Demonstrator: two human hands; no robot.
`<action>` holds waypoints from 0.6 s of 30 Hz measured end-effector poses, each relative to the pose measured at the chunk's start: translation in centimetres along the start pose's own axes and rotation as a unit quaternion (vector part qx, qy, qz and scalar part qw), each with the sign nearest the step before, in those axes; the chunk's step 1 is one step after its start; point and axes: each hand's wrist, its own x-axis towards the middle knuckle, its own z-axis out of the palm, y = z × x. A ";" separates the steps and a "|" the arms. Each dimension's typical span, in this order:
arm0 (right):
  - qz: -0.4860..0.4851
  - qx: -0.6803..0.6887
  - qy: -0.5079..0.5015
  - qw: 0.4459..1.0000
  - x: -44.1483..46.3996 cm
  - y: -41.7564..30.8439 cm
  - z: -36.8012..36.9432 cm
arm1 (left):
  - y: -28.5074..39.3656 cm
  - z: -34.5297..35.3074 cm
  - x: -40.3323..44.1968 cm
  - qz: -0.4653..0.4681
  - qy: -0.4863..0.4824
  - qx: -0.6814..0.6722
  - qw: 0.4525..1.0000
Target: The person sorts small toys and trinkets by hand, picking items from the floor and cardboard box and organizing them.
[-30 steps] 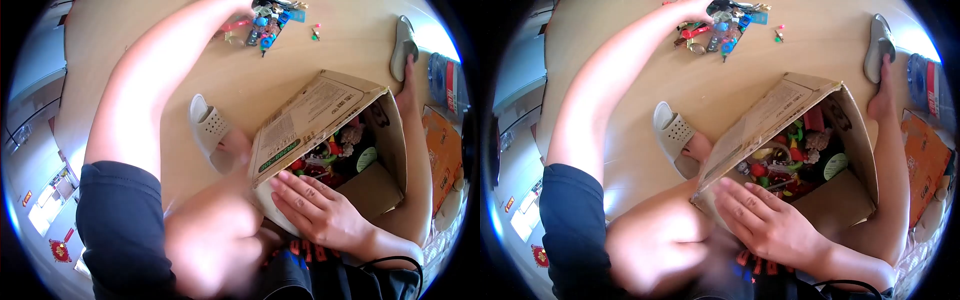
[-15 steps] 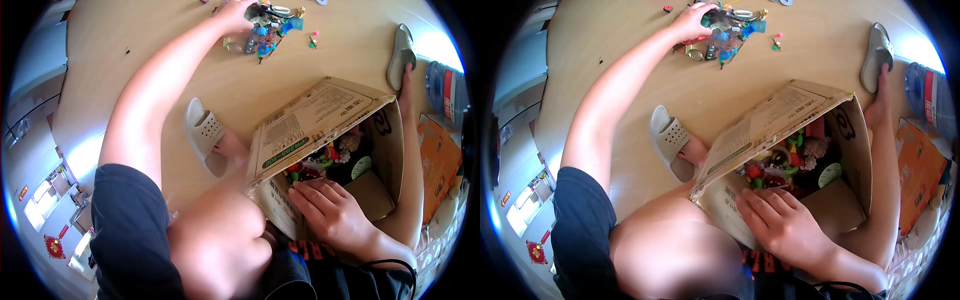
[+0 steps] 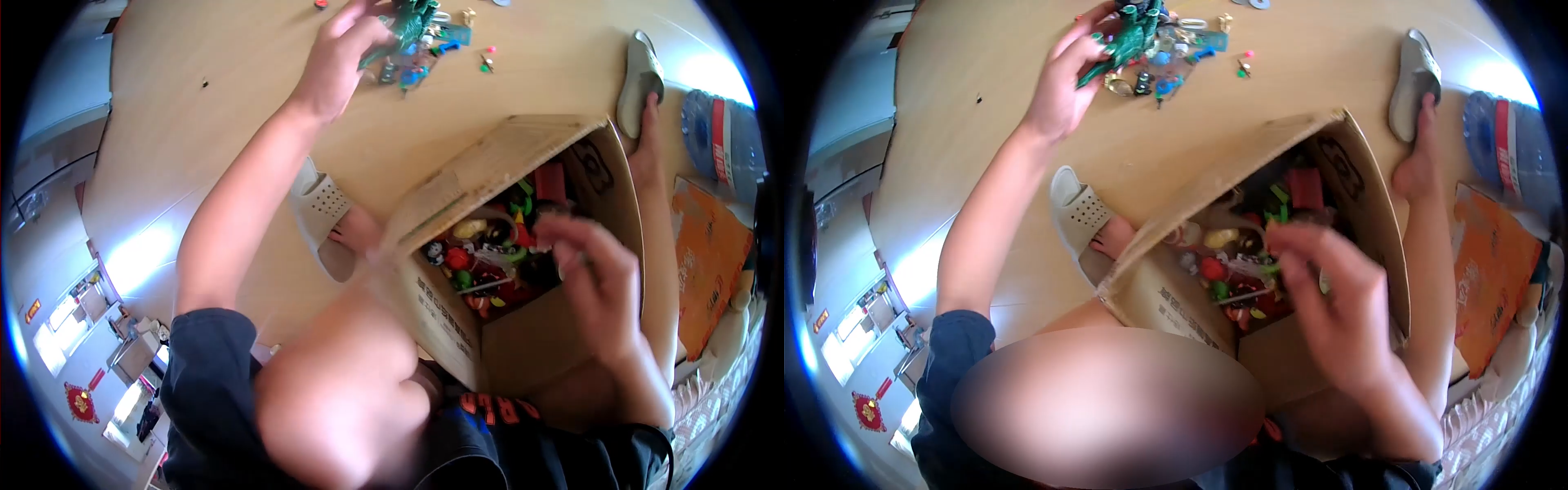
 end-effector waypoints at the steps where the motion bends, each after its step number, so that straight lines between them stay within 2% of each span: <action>1: 0.070 0.110 0.055 0.990 0.2 -0.3 -0.4 | 0.8 1.7 -1.1 0.034 -0.033 -0.011 0.999; 3: 0.088 0.265 0.098 0.955 0.6 -0.2 -2.5 | 5.2 5.8 -3.9 -0.035 -0.054 0.096 0.993; 5: 0.114 0.383 0.111 0.910 0.4 0.2 -4.0 | 7.0 7.9 -5.0 0.049 -0.152 0.199 0.967; 8: 0.106 0.492 0.028 0.864 -0.8 0.0 -4.6 | 7.3 11.4 -6.8 0.155 -0.249 0.305 0.906; 9: 0.129 0.516 0.002 0.847 -1.1 -0.3 -4.5 | 7.0 12.5 -7.4 0.196 -0.262 0.338 0.883; 10: 0.195 0.537 0.021 0.821 -1.5 -0.7 -4.2 | 6.6 13.6 -8.0 0.238 -0.270 0.368 0.857; 11: 0.203 0.377 -0.006 0.904 -1.8 -0.7 -3.8 | 6.1 14.1 -8.7 0.235 -0.265 0.382 0.854; 13: 0.143 0.328 0.003 0.934 -2.8 0.6 -3.2 | 5.0 15.3 -10.2 0.227 -0.254 0.408 0.847; 14: 0.165 0.374 -0.022 0.912 -2.7 1.8 -3.7 | 4.3 15.3 -10.6 0.223 -0.250 0.425 0.841; 18: 0.183 0.420 -0.069 0.886 -2.5 3.0 -3.4 | 3.1 15.3 -11.4 0.237 -0.241 0.460 0.821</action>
